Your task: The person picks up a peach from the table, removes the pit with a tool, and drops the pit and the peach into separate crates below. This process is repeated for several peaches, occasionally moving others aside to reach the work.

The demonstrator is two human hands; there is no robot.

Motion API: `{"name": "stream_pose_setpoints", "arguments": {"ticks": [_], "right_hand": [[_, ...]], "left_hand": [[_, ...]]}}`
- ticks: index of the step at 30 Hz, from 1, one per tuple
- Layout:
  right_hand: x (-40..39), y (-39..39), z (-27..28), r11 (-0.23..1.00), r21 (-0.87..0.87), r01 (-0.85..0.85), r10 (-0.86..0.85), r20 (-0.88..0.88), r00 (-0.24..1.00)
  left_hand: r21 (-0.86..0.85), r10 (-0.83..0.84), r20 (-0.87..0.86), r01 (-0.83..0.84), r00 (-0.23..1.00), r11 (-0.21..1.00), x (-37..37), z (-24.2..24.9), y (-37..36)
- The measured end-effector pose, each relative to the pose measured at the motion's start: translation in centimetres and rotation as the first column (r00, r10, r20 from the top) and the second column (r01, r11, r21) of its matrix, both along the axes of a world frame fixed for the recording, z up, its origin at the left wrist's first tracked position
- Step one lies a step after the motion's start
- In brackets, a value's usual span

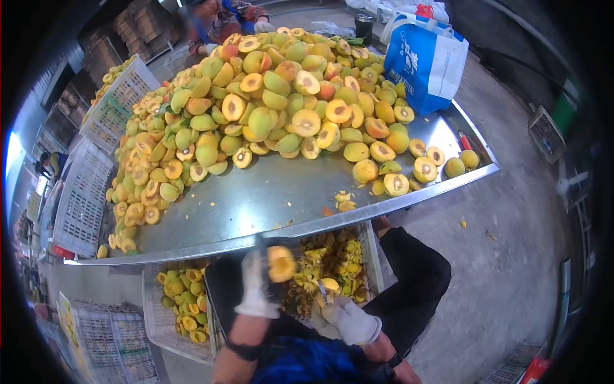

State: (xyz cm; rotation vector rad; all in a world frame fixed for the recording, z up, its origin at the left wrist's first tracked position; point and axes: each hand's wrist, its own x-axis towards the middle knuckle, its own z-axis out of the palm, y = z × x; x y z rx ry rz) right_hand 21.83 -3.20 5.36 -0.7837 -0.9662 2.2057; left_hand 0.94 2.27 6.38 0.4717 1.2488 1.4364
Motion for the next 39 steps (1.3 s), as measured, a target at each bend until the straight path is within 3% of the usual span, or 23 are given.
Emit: {"name": "stream_pose_setpoints", "arguments": {"ticks": [1,2,3,4,5,6,8,10,11,12,14,15,18,20,24,26,29,30,32,34,37,38,39], "right_hand": [[1.0,0.7,-1.3,0.994,-0.047,-0.102,0.102,-0.017,0.995],[1.6,1.4,-2.3,0.974,-0.093,-0.208,0.205,-0.039,0.978],[0.3,2.3,-2.4,0.975,-0.074,-0.212,0.223,0.421,0.879],[0.1,2.2,-3.7,0.984,-0.088,-0.156,0.179,0.443,0.879],[-0.2,1.8,-5.5,0.991,-0.095,-0.093,0.127,0.460,0.879],[-0.6,2.0,-5.6,0.994,-0.106,-0.038,0.084,0.481,0.872],[-0.9,2.2,-5.2,0.994,-0.067,-0.087,0.110,0.555,0.824],[-1.2,3.0,-5.2,0.985,0.083,-0.154,0.057,0.681,0.730],[-1.1,3.5,-4.6,0.984,-0.025,-0.174,0.146,0.670,0.728],[-1.1,3.4,-4.6,0.984,0.021,-0.178,0.115,0.689,0.715],[-0.7,3.0,-5.2,0.976,0.120,-0.183,0.040,0.725,0.688],[-0.6,2.9,-5.1,0.982,0.095,-0.163,0.042,0.730,0.682],[-0.2,2.9,-5.2,0.957,0.258,-0.132,-0.112,0.749,0.654],[0.0,3.6,-5.2,0.973,0.191,-0.127,-0.065,0.760,0.647],[-0.7,3.8,-5.4,0.968,0.236,-0.084,-0.114,0.712,0.693],[-0.9,3.6,-5.2,0.946,0.320,-0.054,-0.205,0.716,0.667],[-0.4,3.1,-4.6,0.948,-0.123,0.293,-0.236,0.347,0.908],[-0.5,3.4,-3.8,0.935,0.019,0.353,-0.336,0.358,0.871],[-0.9,4.6,-1.1,0.872,-0.018,0.489,-0.476,0.202,0.856],[-1.4,6.2,2.6,0.881,0.063,0.470,-0.471,0.234,0.851],[-2.2,5.6,2.4,0.884,-0.010,0.467,-0.463,0.121,0.878],[-2.6,5.2,1.0,0.884,-0.070,0.461,-0.458,0.056,0.887],[-2.6,4.6,-0.1,0.897,0.010,0.441,-0.440,0.087,0.894]], "left_hand": [[-0.026,0.151,-0.216,-0.160,0.965,0.987,-0.8,2.7,-1.0],[0.143,0.251,-0.396,-0.210,0.883,0.967,-2.4,3.4,-1.9],[0.213,0.217,-0.726,-0.086,0.653,0.973,-5.7,3.5,-1.9],[0.106,0.095,-0.987,0.085,0.129,0.991,-8.2,5.9,-1.8],[-0.002,-0.004,-0.995,-0.024,-0.099,1.000,-9.0,7.7,-2.0],[0.067,0.028,-0.935,-0.098,-0.355,0.993,-10.3,7.5,-2.1],[0.062,0.058,-0.936,0.002,-0.347,0.998,-12.2,8.6,-1.6],[0.026,0.042,-0.987,0.104,-0.158,0.994,-10.9,8.6,1.5],[0.012,0.022,-0.998,0.156,-0.062,0.988,-9.6,8.7,3.6],[-0.016,-0.025,-0.999,0.245,0.031,0.970,-7.7,8.8,6.1],[-0.165,-0.150,-0.986,0.359,-0.069,0.919,-3.9,8.7,11.2],[-0.147,-0.124,-0.989,0.382,-0.086,0.912,-2.7,7.1,13.9],[-0.146,-0.078,-0.956,0.227,-0.282,0.963,-0.5,5.5,19.8],[-0.206,-0.118,-0.906,0.179,-0.406,0.962,0.3,5.8,21.9],[-0.275,-0.165,-0.897,0.227,-0.410,0.934,0.3,5.5,22.9],[-0.161,-0.060,-0.965,0.394,-0.257,0.905,-1.0,5.6,21.5],[-0.093,-0.088,-0.995,0.635,-0.040,0.767,-1.3,7.7,16.2],[-0.078,-0.134,-0.991,0.705,0.025,0.705,-1.2,8.7,13.8],[-0.120,-0.221,-0.975,0.757,0.033,0.643,-0.7,9.1,9.6],[-0.158,-0.407,-0.905,0.786,0.127,0.597,-0.2,8.7,6.0],[-0.095,-0.516,-0.819,0.830,0.249,0.550,-0.3,6.3,2.7],[0.061,-0.556,-0.691,0.803,0.462,0.592,-0.2,5.5,1.7],[0.202,-0.573,-0.512,0.739,0.639,0.643,0.2,4.4,0.8]]}}
